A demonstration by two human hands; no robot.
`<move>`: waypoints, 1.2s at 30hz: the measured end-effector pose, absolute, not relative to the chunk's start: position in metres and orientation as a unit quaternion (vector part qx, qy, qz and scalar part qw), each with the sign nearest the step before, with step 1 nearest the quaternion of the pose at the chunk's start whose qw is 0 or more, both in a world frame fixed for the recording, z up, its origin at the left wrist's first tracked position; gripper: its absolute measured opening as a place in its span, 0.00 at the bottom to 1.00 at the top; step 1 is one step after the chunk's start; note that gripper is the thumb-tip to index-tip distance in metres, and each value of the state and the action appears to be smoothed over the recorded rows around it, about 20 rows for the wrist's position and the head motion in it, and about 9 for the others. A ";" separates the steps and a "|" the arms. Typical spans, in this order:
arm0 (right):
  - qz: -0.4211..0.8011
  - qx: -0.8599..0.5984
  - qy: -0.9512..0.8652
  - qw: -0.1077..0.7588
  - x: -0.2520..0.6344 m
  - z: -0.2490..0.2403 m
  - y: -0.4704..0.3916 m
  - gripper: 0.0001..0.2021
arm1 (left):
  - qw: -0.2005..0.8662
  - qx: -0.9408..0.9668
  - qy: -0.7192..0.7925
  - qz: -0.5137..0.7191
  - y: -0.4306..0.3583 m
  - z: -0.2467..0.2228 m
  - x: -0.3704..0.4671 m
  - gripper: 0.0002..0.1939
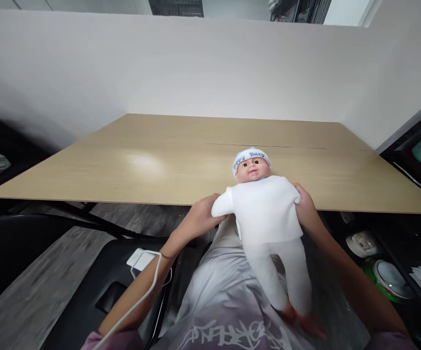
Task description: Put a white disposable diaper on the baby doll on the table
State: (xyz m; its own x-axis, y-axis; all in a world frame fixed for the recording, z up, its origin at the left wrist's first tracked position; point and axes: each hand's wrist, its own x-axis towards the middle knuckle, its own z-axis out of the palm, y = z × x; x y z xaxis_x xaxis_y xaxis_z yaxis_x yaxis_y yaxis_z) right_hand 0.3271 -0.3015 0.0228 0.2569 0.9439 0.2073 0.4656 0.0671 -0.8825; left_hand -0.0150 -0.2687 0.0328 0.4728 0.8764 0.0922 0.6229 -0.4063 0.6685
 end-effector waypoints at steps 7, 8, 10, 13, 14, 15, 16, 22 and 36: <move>0.081 -0.714 -0.673 0.174 0.374 0.029 -0.282 0.12 | 0.272 0.847 0.429 0.157 -0.222 0.045 0.001 0.25; 0.078 -0.712 -0.679 0.159 0.378 0.028 -0.282 0.12 | 0.272 0.849 0.428 0.149 -0.218 0.045 0.002 0.25; 0.077 -0.710 -0.685 0.140 0.385 0.024 -0.283 0.13 | 0.269 0.853 0.424 0.142 -0.215 0.045 0.003 0.26; 0.086 -0.715 -0.680 0.138 0.398 0.015 -0.289 0.15 | 0.252 0.859 0.424 0.137 -0.213 0.041 -0.001 0.26; 0.091 -0.716 -0.677 0.142 0.402 0.013 -0.291 0.16 | 0.240 0.862 0.427 0.135 -0.213 0.039 -0.004 0.25; 0.095 -0.716 -0.676 0.148 0.407 0.010 -0.293 0.16 | 0.224 0.865 0.430 0.132 -0.213 0.037 -0.007 0.24; 0.099 -0.715 -0.675 0.155 0.411 0.008 -0.294 0.17 | 0.204 0.868 0.434 0.130 -0.213 0.035 -0.010 0.23; 0.076 -0.707 -0.682 0.170 0.421 -0.004 -0.275 0.17 | 0.115 0.870 0.460 0.135 -0.190 0.022 -0.029 0.31; 0.004 -0.603 -0.767 0.220 0.426 -0.030 -0.083 0.18 | 0.077 0.852 0.483 0.188 -0.014 -0.018 -0.032 0.38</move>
State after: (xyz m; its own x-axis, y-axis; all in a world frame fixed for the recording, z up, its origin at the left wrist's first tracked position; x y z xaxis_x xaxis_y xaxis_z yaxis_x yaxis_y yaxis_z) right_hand 0.4258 -0.0826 -0.0295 -0.1753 0.9263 0.3334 0.9231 0.2724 -0.2716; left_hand -0.0316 -0.0139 -0.0176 0.4631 0.8514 0.2461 0.7939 -0.5220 0.3118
